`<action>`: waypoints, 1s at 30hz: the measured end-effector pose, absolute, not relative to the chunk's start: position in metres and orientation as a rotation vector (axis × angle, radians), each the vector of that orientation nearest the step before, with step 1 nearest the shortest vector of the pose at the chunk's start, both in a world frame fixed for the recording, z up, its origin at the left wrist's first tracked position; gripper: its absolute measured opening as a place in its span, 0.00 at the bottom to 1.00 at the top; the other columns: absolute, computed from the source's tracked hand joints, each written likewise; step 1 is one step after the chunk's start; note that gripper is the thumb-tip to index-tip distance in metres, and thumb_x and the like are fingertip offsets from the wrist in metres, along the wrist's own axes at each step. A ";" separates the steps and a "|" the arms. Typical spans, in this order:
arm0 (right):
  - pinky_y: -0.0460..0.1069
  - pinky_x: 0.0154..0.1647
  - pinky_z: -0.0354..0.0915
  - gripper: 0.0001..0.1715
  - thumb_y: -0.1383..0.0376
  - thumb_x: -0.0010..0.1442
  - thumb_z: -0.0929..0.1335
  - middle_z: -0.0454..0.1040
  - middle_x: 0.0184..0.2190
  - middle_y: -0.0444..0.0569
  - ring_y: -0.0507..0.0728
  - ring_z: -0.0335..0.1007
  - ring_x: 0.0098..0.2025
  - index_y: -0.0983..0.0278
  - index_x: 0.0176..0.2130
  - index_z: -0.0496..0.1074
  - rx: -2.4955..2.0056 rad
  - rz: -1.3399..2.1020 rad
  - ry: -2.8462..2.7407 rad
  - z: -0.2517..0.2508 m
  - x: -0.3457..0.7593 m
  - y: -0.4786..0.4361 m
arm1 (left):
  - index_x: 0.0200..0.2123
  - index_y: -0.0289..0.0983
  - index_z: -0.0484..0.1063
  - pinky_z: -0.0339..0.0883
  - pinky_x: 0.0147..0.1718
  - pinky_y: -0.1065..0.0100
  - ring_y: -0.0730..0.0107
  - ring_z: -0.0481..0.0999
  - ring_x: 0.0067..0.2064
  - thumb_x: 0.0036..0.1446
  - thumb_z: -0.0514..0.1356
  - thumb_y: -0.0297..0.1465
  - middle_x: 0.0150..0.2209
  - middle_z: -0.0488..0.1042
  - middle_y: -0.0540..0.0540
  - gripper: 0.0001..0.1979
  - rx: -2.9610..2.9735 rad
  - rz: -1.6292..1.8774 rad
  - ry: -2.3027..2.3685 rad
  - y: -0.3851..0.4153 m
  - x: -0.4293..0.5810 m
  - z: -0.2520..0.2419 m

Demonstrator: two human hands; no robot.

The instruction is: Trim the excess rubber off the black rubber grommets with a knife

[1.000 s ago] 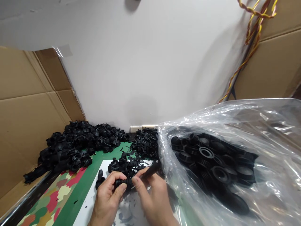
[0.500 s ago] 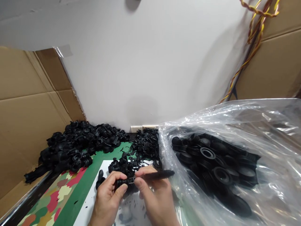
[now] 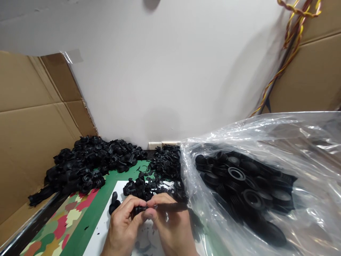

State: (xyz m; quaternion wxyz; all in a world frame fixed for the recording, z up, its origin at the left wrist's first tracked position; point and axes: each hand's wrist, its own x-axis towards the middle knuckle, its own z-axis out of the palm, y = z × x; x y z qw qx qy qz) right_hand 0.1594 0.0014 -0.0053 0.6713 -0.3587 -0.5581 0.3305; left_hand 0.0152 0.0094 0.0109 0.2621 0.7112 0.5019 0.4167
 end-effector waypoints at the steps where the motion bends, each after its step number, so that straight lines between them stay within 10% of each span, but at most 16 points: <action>1: 0.45 0.15 0.65 0.04 0.62 0.56 0.71 0.74 0.29 0.47 0.50 0.66 0.19 0.61 0.33 0.76 -0.809 0.749 -1.251 -0.005 0.159 0.001 | 0.30 0.39 0.73 0.61 0.26 0.70 0.66 0.71 0.29 0.54 0.60 0.29 0.29 0.72 0.48 0.03 1.924 1.123 1.365 0.009 0.015 0.011; 16: 0.48 0.26 0.70 0.07 0.69 0.60 0.65 0.75 0.26 0.49 0.56 0.73 0.27 0.60 0.30 0.72 -0.976 0.029 -1.489 0.007 0.188 0.018 | 0.27 0.39 0.74 0.60 0.26 0.70 0.67 0.69 0.27 0.49 0.59 0.25 0.26 0.70 0.49 0.04 1.890 1.101 1.273 0.005 0.023 0.008; 30: 0.49 0.30 0.73 0.16 0.52 0.60 0.66 0.75 0.35 0.50 0.57 0.77 0.31 0.62 0.34 0.72 -0.804 0.894 -1.060 0.002 0.174 0.008 | 0.32 0.37 0.77 0.61 0.23 0.73 0.72 0.66 0.26 0.45 0.61 0.24 0.30 0.69 0.50 0.08 1.514 1.183 1.253 0.011 0.020 0.004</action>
